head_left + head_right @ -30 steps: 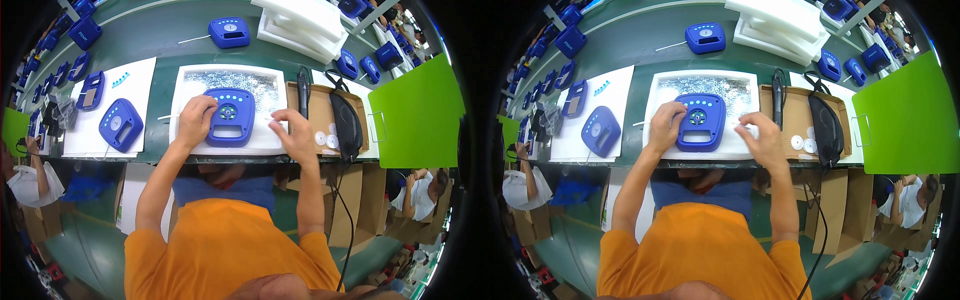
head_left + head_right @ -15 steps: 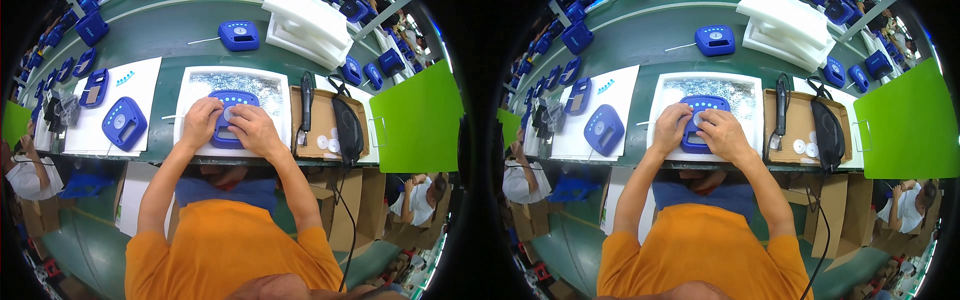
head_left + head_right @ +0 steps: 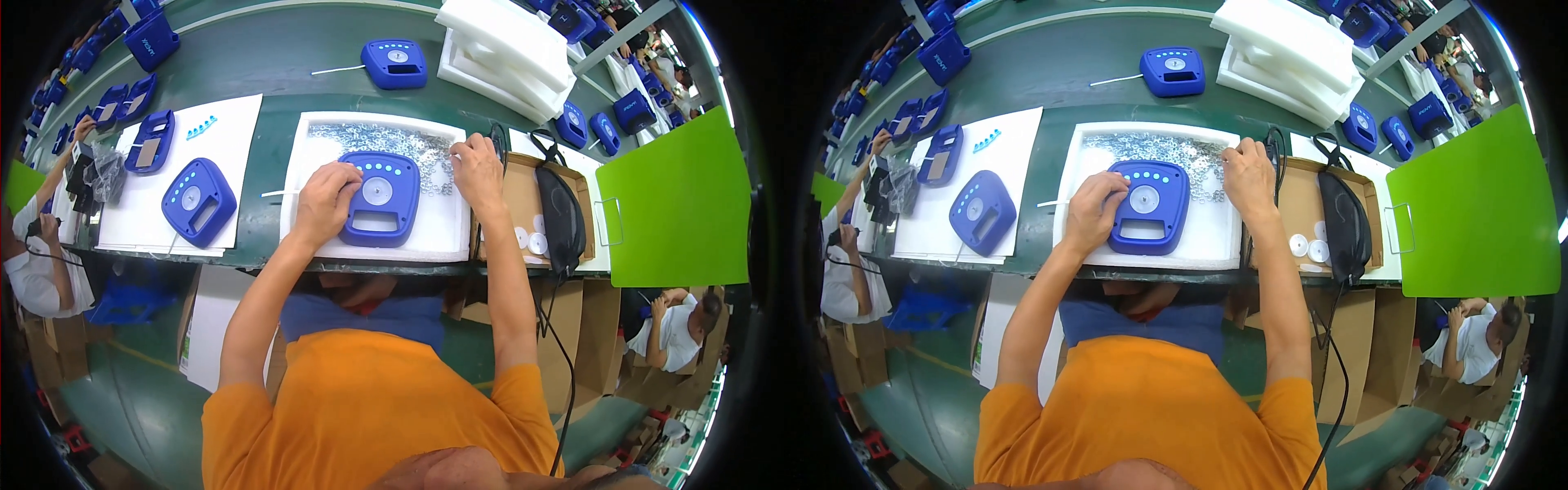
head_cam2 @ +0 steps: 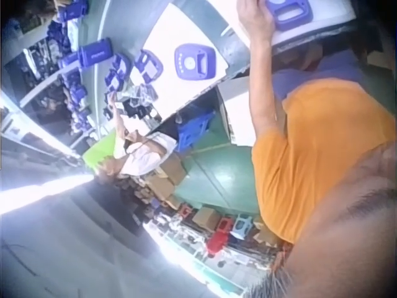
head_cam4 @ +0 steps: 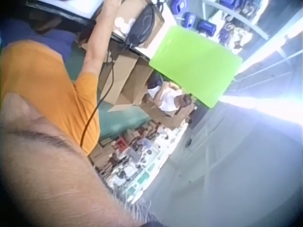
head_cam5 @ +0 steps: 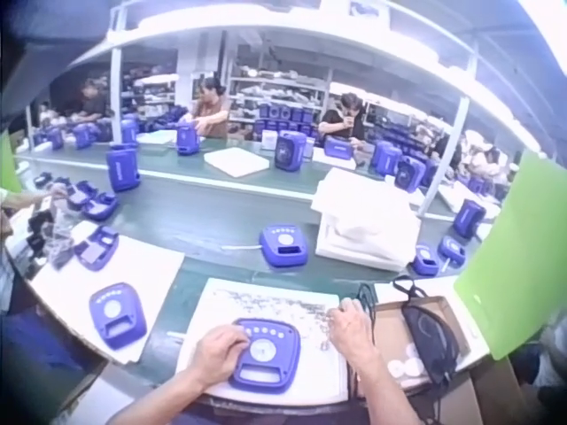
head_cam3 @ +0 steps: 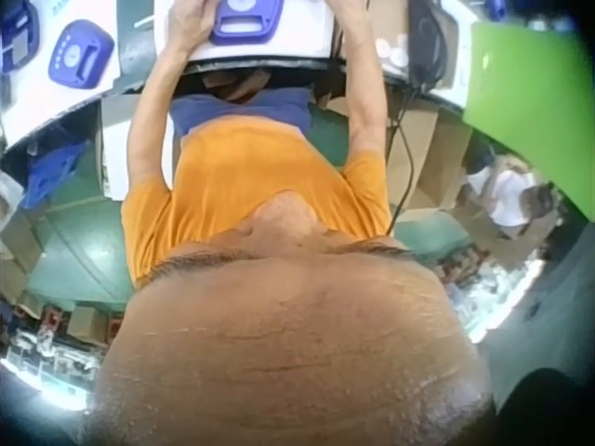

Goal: Assembling internal components into blue electronic device housings using an electric screwdriver at a factory workstation.

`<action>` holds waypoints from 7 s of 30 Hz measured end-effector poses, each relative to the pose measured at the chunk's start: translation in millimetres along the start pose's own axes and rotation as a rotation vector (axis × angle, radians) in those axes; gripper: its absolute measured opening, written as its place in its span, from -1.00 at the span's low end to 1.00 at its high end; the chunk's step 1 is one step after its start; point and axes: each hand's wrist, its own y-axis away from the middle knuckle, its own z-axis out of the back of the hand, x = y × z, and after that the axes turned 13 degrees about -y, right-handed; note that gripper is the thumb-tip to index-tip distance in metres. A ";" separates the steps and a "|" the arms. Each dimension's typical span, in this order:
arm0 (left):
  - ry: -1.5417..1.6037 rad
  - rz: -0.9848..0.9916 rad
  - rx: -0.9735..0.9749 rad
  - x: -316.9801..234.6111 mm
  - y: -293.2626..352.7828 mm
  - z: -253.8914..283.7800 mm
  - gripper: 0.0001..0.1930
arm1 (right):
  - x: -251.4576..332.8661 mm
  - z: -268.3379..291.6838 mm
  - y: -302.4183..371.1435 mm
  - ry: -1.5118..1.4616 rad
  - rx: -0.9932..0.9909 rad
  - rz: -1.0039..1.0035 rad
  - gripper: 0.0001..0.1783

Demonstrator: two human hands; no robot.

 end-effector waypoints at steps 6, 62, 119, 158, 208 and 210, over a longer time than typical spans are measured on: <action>-0.008 0.005 -0.002 -0.9 0.9 2.2 -0.89 | 1.8 -4.4 -8.2 0.060 0.108 0.070 -0.84; -0.162 -0.172 0.070 -20.0 -14.1 2.5 -0.88 | 109.5 -0.7 36.1 -0.421 -0.108 0.352 -0.90; -0.243 -0.159 0.192 -11.5 7.5 16.1 -0.78 | 144.1 -19.7 83.1 -0.263 -0.066 0.237 -0.60; -0.237 -0.192 0.108 -11.4 10.6 12.1 -0.85 | -54.5 39.9 57.6 -0.062 -0.123 -0.591 -0.34; -0.216 -0.176 0.072 -3.5 15.0 9.4 -0.86 | 154.3 -17.9 -32.5 -1.490 -0.045 -0.048 -0.77; -0.220 -0.181 0.074 -3.5 13.9 8.4 -0.86 | 151.5 -19.5 -33.8 -1.443 -0.031 -0.031 -0.76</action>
